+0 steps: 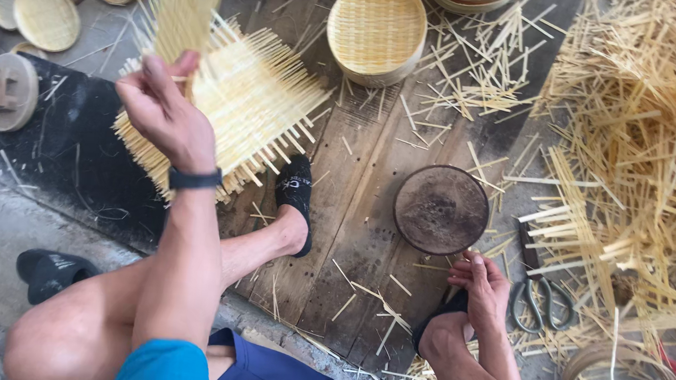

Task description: The person weaves thin bamboo strips into a flat square base, places a circular wooden mold on top, and uses shears to trim the excess strips around the mold.

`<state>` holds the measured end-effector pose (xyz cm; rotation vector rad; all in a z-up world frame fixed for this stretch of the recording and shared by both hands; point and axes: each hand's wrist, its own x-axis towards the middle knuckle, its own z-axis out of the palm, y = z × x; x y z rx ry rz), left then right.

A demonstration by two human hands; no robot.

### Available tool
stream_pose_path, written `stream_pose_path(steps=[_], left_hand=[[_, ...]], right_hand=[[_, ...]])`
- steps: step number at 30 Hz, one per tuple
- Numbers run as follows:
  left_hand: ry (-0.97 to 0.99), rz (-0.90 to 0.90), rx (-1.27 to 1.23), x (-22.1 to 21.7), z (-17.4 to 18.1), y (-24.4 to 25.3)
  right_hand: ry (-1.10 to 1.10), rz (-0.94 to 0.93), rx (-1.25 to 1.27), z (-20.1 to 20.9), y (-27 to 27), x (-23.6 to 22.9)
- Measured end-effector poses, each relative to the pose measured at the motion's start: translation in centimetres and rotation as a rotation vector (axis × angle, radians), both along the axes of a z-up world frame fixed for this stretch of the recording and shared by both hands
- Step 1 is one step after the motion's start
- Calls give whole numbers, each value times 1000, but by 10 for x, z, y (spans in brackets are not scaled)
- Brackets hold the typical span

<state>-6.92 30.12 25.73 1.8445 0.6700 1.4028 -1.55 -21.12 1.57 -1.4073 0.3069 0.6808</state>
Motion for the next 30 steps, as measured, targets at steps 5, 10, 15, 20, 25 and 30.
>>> stream_pose_path(steps=[5,10,15,20,25,30], left_hand=[[106,-431,-193,20,-36,-166],[455,-971,270,0,-123,-280],[815,-1254,207,-8,-161,-291],[860,-901,243,13,-173,-259],[951,-559,256,20,-210,-245],[935,-515,77,21,-204,-248]], right_hand=[[-23,-74,295,24,-3,9],[71,-160,587,67,-10,30],[-61,-36,-66,32,-20,35],[-71,-27,-84,25,-19,38],[-426,56,-832,65,-6,42],[-1005,272,-897,72,15,27]])
